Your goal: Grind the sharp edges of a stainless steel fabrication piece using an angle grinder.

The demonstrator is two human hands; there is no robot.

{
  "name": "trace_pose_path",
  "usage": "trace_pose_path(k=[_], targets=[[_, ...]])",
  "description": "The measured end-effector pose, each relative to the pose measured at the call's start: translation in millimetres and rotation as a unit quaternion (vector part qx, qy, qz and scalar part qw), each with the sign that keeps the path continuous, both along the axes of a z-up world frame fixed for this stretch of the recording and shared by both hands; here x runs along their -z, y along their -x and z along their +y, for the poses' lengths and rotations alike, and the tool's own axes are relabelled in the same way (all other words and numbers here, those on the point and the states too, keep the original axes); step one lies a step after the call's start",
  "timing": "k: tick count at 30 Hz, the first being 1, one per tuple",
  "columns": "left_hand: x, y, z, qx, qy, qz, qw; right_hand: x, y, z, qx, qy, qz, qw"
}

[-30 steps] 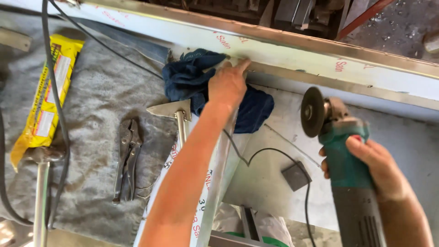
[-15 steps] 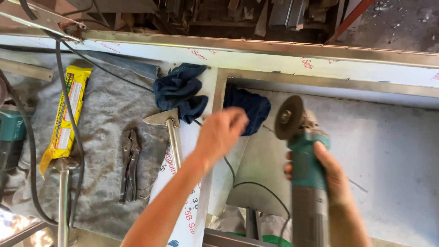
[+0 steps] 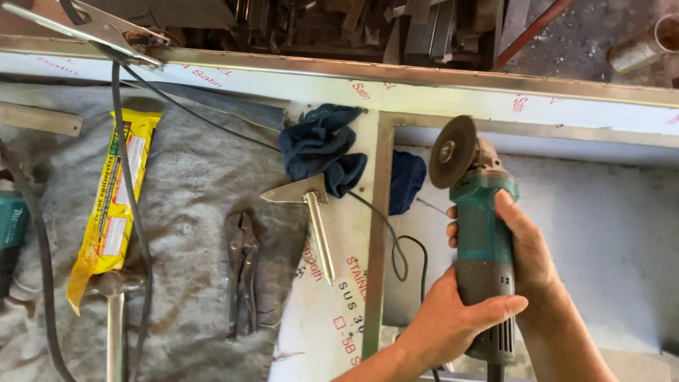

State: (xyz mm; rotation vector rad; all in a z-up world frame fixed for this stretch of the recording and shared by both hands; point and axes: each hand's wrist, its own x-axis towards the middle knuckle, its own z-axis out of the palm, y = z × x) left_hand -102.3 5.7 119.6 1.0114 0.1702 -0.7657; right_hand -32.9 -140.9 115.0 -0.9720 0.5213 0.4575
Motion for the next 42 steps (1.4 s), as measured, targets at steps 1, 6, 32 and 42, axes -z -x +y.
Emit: trace_pose_path(k=[1,6,32,42], targets=[[-2.3,-6.6,16.1,0.006,0.002,0.004,1.0,0.2,3.8,11.3,0.006,0.002,0.004,1.0],[-2.4,-65.8,95.7,0.18,-0.03,-0.016,0.983,21.0,3.8,65.6,0.127,-0.096,0.013,0.987],[-106.1,-231.4,139.2,0.462,-0.734,-0.306,0.392,49.1,-94.4,200.6,0.331,-0.367,0.017,0.869],[-91.8,-241.8,139.6,0.446,-0.732,-0.277,0.434,46.6,-102.2,190.4,0.345,-0.337,0.04,0.875]])
